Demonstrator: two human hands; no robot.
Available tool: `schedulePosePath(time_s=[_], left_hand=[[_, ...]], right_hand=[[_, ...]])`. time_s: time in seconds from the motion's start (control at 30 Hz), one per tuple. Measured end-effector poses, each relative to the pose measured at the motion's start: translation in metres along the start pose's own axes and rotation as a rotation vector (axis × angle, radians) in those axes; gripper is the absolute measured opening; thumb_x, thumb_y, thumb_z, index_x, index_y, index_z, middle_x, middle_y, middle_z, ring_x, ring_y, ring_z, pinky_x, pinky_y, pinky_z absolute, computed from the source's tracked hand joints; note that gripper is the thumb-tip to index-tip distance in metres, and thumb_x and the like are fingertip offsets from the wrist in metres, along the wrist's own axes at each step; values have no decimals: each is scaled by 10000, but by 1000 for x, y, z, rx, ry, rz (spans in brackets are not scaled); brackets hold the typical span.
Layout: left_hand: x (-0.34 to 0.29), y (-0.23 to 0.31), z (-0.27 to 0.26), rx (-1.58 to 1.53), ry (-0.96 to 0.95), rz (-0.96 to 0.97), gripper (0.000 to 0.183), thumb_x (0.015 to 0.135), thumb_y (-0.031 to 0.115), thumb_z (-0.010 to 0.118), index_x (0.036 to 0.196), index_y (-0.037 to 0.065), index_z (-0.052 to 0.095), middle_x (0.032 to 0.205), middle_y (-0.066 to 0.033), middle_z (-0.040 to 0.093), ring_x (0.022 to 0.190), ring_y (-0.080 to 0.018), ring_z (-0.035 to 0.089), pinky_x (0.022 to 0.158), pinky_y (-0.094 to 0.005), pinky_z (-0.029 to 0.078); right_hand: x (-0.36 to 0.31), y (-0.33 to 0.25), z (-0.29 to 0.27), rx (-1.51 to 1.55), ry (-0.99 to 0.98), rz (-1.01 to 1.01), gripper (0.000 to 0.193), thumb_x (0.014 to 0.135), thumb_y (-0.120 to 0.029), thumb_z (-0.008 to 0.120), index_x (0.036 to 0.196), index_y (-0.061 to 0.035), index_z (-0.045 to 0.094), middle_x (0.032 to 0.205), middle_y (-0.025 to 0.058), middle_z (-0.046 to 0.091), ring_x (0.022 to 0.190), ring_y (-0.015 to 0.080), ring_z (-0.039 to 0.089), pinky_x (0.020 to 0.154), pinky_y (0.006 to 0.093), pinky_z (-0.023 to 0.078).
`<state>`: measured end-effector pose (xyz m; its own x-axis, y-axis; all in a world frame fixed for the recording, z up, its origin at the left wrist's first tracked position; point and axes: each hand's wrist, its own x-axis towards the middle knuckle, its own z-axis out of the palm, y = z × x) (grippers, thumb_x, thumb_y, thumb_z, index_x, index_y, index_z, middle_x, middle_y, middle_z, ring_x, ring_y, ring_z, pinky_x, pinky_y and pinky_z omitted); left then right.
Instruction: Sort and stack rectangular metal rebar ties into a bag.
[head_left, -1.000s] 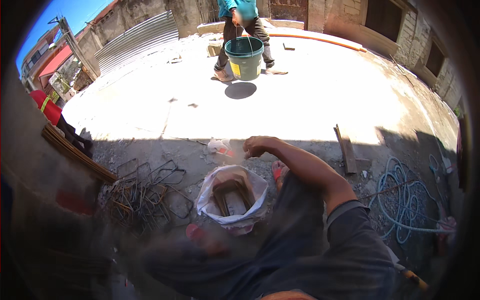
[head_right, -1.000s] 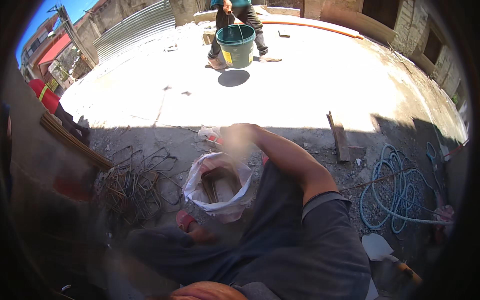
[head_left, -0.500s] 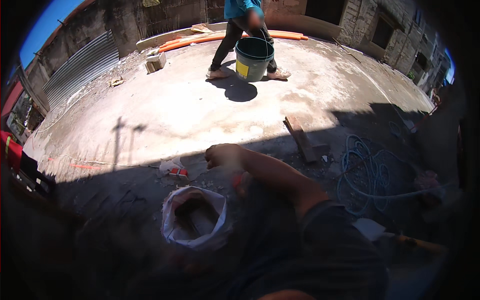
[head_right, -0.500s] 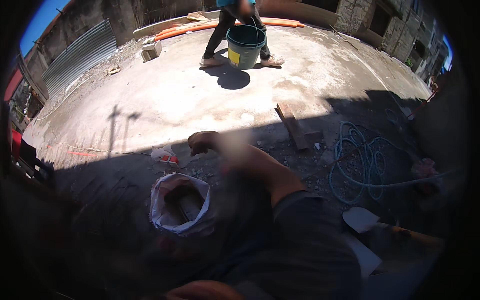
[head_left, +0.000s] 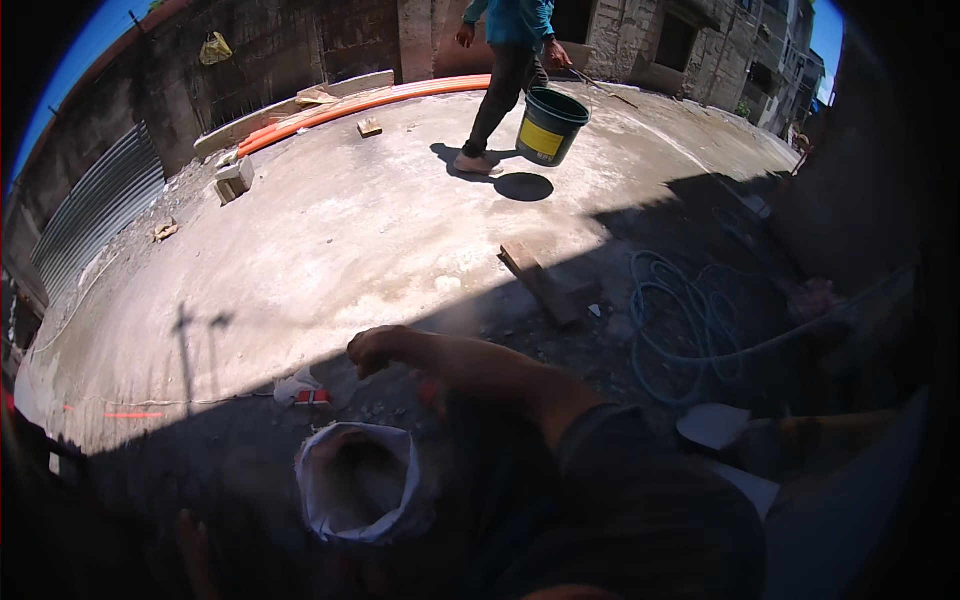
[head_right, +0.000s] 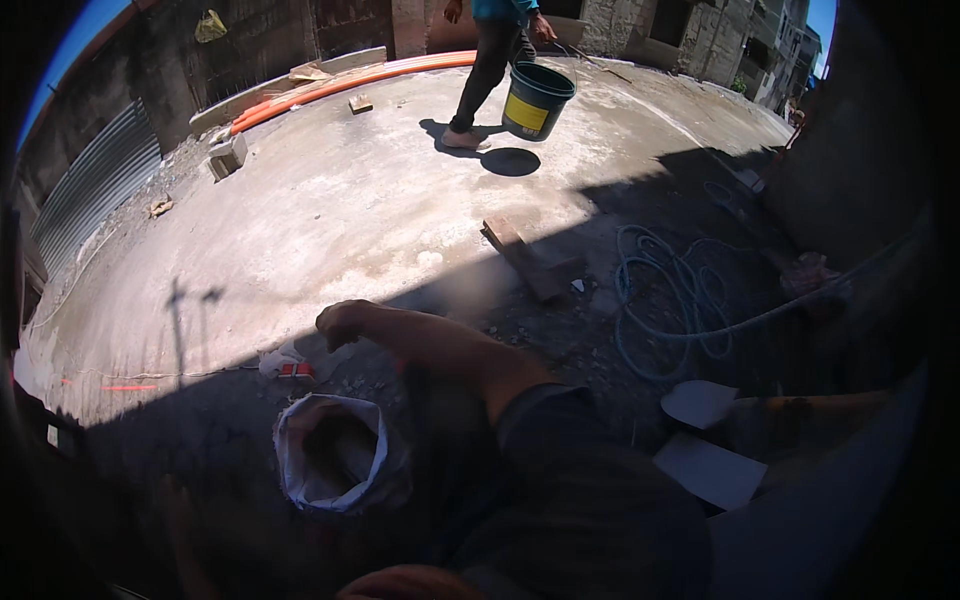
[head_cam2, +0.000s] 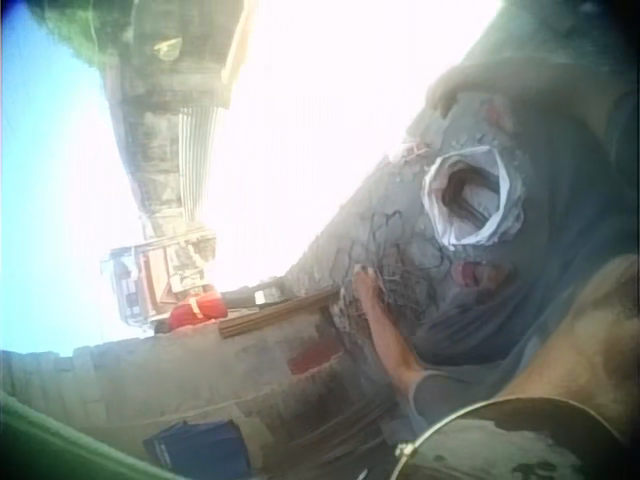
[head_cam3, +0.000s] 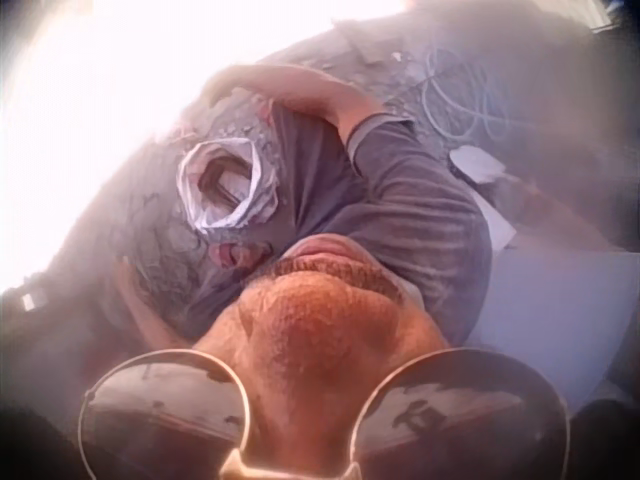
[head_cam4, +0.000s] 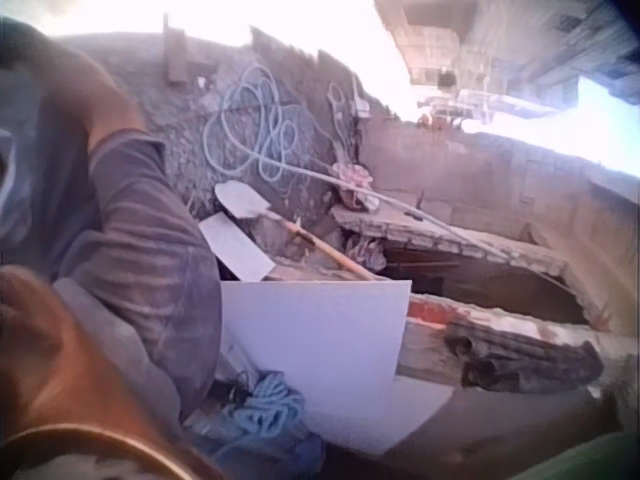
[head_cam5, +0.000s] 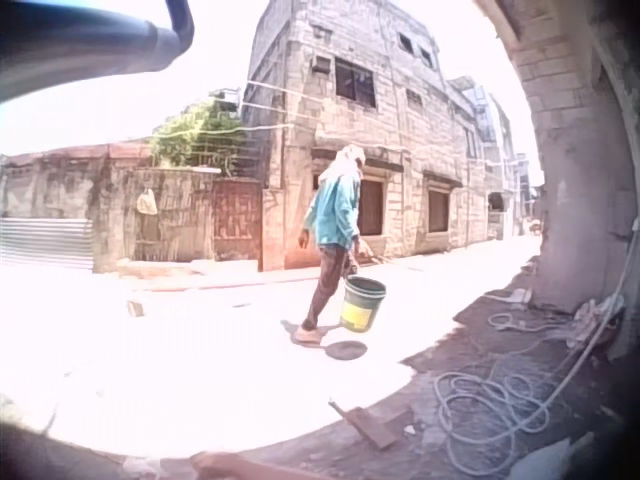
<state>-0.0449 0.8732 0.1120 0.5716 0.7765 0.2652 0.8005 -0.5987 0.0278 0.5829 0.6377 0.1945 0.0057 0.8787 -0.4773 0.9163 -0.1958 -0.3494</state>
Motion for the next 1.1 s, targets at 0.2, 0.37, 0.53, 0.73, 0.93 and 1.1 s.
schedulePosePath(time_s=[0.2,0.37,0.53,0.73,0.93,1.1], left_hand=[[61,55,30,-108,31,139,483,745,119,670,1178,-19,506,1121,-234,554,1036,-371,530,928,-470,415],[29,48,11,-125,-141,20,520,725,142,670,1214,20,540,1140,-239,583,1058,-333,565,948,-448,426],[30,73,-9,-159,-314,-30,564,705,165,671,1250,59,575,1159,-243,612,1079,-296,599,968,-426,436],[23,87,-23,-67,-445,-89,312,700,224,685,946,32,674,900,-188,684,872,-363,649,808,-455,501],[4,-22,55,35,-13,151,343,750,187,702,1005,-3,575,973,-190,628,898,-343,610,822,-456,471],[11,49,-1,-939,-86,-456,277,725,32,651,981,-30,568,851,-100,618,785,-174,610,717,-316,506]], right_hand=[[14,42,25,-98,107,-100,245,756,-257,681,781,-13,700,722,124,678,619,224,669,543,368,528],[5,15,17,-106,72,-47,234,711,-232,689,830,-31,711,760,124,691,654,235,675,574,384,530],[18,47,29,-267,114,-69,266,665,-229,700,863,-53,720,805,117,704,730,254,679,646,395,532],[29,41,40,-282,170,-86,281,677,-256,711,882,-64,726,851,111,709,778,253,677,690,382,532],[21,8,22,-217,50,-50,306,707,-276,715,934,-70,724,936,112,707,873,252,672,744,389,532],[35,-14,23,-257,119,-140,364,697,-289,707,985,-66,712,1017,147,686,945,297,661,780,411,531]])
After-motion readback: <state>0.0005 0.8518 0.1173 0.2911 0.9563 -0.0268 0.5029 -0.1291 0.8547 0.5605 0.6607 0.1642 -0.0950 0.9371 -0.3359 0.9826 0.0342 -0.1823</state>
